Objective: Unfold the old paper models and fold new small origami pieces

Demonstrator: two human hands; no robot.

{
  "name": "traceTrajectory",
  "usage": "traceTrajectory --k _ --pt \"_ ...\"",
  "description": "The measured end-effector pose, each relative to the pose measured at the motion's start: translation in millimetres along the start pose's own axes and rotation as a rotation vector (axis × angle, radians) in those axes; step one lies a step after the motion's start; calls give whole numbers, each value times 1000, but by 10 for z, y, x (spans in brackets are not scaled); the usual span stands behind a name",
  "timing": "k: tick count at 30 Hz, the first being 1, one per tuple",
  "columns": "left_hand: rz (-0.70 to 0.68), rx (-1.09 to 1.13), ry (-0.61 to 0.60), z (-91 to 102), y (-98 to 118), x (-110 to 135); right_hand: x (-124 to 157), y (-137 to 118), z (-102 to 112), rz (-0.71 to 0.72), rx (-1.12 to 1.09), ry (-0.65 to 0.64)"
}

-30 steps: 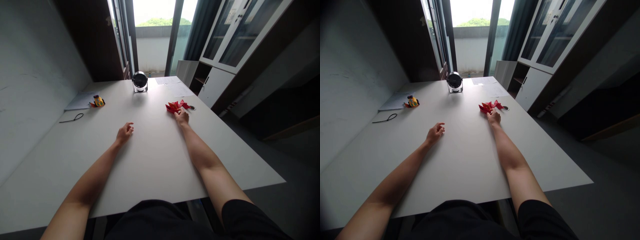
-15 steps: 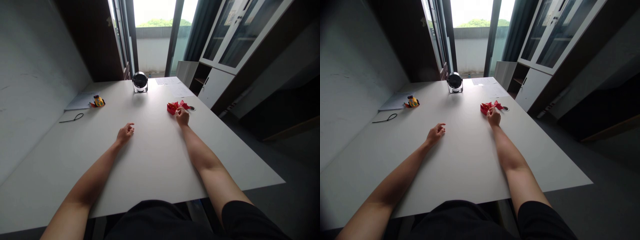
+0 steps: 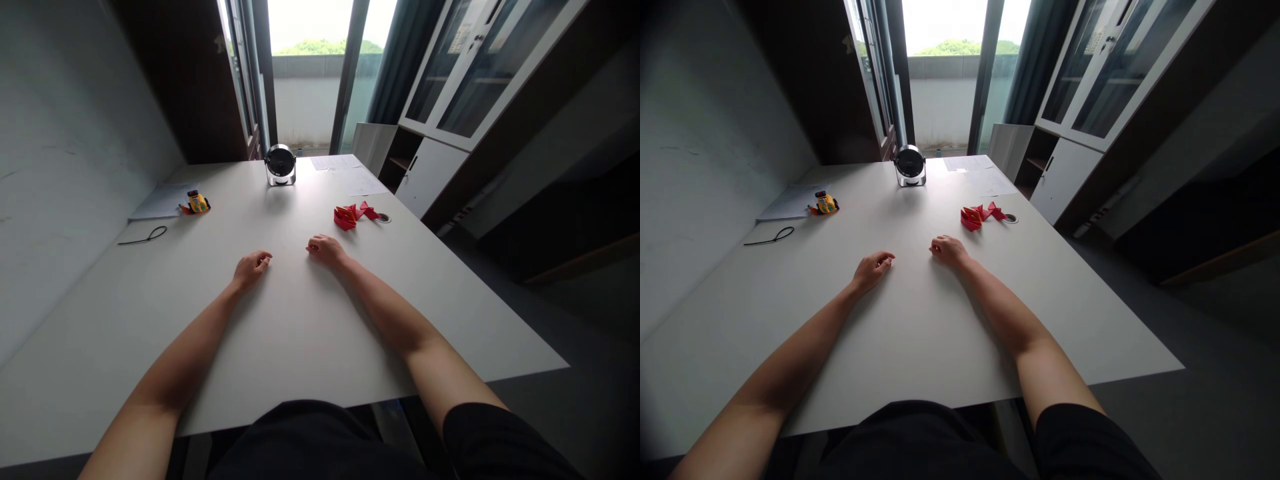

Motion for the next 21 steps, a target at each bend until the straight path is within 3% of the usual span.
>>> traceTrajectory --k 4,11,16,21 --pt "-18 -8 -4 -5 1 -1 -5 -210 -3 121 0 14" --pt "-59 -80 -26 -24 7 -2 -4 -119 -4 76 5 2" --pt "-192 -252 18 -46 122 24 -6 -220 -51 87 24 -26" --pt "-180 -347 -68 -130 47 25 23 -382 -79 145 48 -67"
Point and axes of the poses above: each hand's wrist, its own x-axis away from the middle knuckle, its own z-axis out of the back of the hand, y = z × x, the point moved 8 cm from there along -x, towards the middle knuckle, and after that the axes turned 9 degrees about x, right-handed, at the moved point
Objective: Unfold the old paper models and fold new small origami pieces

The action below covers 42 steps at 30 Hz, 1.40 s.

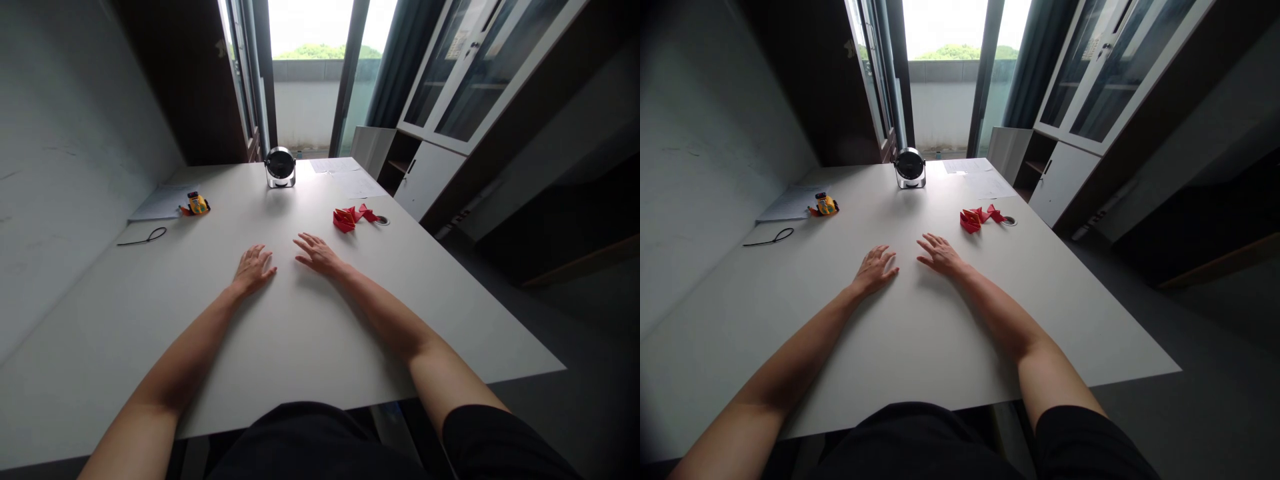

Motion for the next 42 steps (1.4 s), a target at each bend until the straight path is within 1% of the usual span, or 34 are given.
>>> traceTrajectory --k 4,9,15,20,23,35,42 --pt "50 -50 -49 -34 -137 3 -3 -132 -94 50 -2 -83" --pt "93 -42 -135 -110 -241 -10 -10 -193 -224 69 -13 -174" --pt "119 -74 -259 -222 -271 -42 -9 -180 -303 68 -9 -259" --pt "100 -152 -343 -249 -245 -78 -1 -187 -323 77 13 -305" --pt "96 -175 -350 -242 -229 -88 4 -195 -318 75 26 -313" --pt "83 -163 -310 -246 -231 -81 8 -208 -306 75 38 -303" --pt "83 -162 -315 -235 -207 -76 8 -193 -308 68 42 -284"
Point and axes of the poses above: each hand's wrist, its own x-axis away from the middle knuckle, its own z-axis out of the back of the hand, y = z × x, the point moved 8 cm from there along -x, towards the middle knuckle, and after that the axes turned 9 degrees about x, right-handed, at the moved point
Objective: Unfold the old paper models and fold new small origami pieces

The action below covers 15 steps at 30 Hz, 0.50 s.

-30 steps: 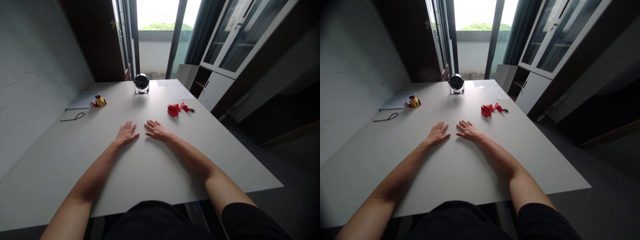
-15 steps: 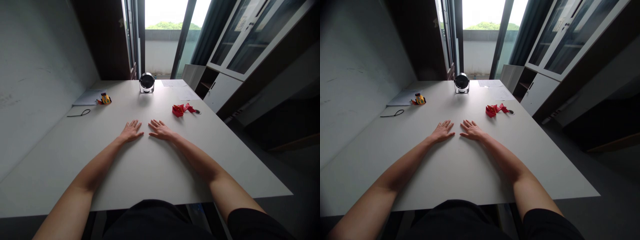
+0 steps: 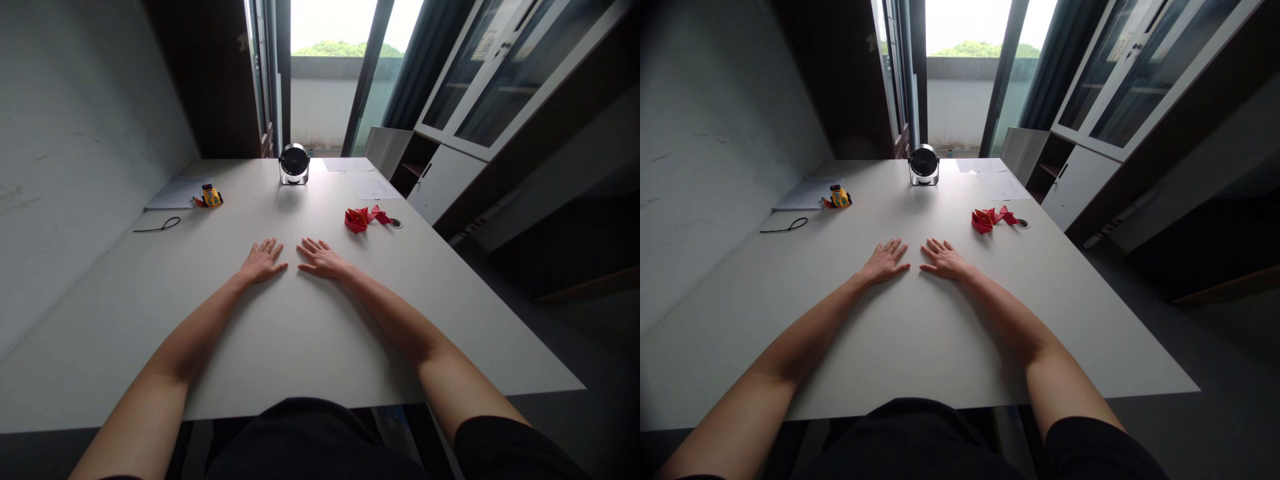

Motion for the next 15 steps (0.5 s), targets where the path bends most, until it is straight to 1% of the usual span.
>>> traceTrajectory --k 7,10,12,13,15 --pt "7 -16 0 23 12 11 2 -12 -6 0 -9 37" --pt "2 -15 13 42 28 30 4 45 42 -18 -2 124" --pt "0 -17 32 62 40 44 15 217 152 -81 18 246" --pt "-1 -18 40 71 45 50 33 360 234 -138 34 326" --pt "-6 -20 51 82 55 59 117 786 412 -333 45 485"
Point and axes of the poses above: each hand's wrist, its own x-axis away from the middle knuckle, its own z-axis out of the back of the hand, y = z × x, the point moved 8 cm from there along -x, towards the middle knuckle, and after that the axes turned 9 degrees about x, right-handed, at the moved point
